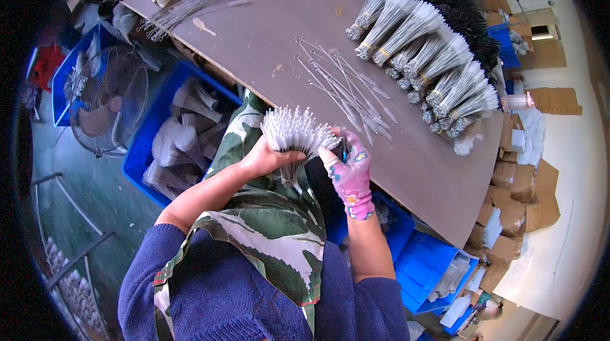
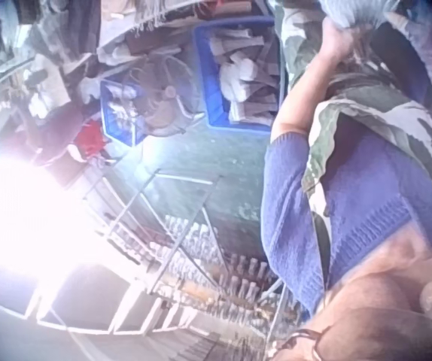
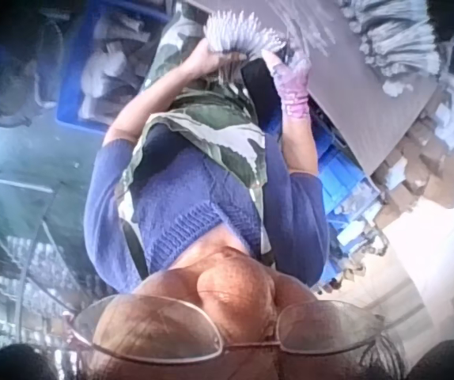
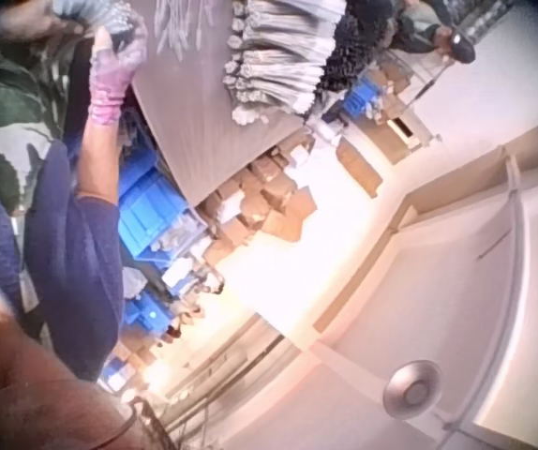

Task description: Assembling small white plastic components and wire bundles at a factory workbench.

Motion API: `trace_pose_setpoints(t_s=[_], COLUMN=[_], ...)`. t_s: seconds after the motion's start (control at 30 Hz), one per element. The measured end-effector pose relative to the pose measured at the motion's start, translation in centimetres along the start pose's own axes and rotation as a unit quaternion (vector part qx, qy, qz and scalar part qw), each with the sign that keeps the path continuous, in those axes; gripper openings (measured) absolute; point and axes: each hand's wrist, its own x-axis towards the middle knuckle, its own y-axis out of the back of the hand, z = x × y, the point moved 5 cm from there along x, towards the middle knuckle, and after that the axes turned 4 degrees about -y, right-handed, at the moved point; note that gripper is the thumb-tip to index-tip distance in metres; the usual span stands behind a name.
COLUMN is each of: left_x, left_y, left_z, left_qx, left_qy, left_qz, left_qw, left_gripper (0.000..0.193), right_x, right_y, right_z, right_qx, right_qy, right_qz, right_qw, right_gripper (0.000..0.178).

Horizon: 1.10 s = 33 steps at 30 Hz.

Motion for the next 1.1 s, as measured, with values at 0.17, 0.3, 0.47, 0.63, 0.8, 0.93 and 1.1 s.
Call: trace_pose_setpoints(t_s=[0.17, 0.3, 0.47, 0.63, 0.8, 0.93, 1.1], left_x=[2.2, 3.3, 2.3, 1.5, 1.8, 1.8, 1.5], left_y=[-0.2, -1.1, -4.9, -7.2, -8.2, -8.4, -8.4], left_z=[3.5, 5.2, 3.9, 2.0, 2.5, 1.8, 1.2], left_qx=[-0.096, -0.138, -0.355, -0.328, -0.335, -0.320, -0.314], left_qy=[0.063, 0.137, 0.236, 0.308, 0.319, 0.316, 0.316], left_qz=[-0.090, -0.124, -0.109, -0.117, -0.104, -0.086, -0.091], left_qw=[0.989, 0.973, 0.898, 0.885, 0.881, 0.889, 0.891], left_gripper=[0.040, 0.040, 0.043, 0.044, 0.036, 0.032, 0.027], right_x=[0.2, 0.1, -0.3, -1.5, -2.3, -2.7, -2.4], right_y=[0.3, 1.0, 2.4, 4.3, 6.2, 6.7, 8.0], right_z=[-2.8, -5.1, -4.4, -2.5, -1.5, -1.8, 0.3], right_qx=[0.015, 0.040, 0.080, 0.040, -0.001, 0.125, 0.169], right_qy=[0.060, 0.134, 0.128, 0.131, 0.139, 0.098, 0.076], right_qz=[0.057, 0.083, 0.144, 0.158, 0.170, 0.138, 0.110], right_qw=[0.996, 0.987, 0.978, 0.978, 0.975, 0.978, 0.976], right_gripper=[0.036, 0.036, 0.038, 0.038, 0.041, 0.037, 0.040])
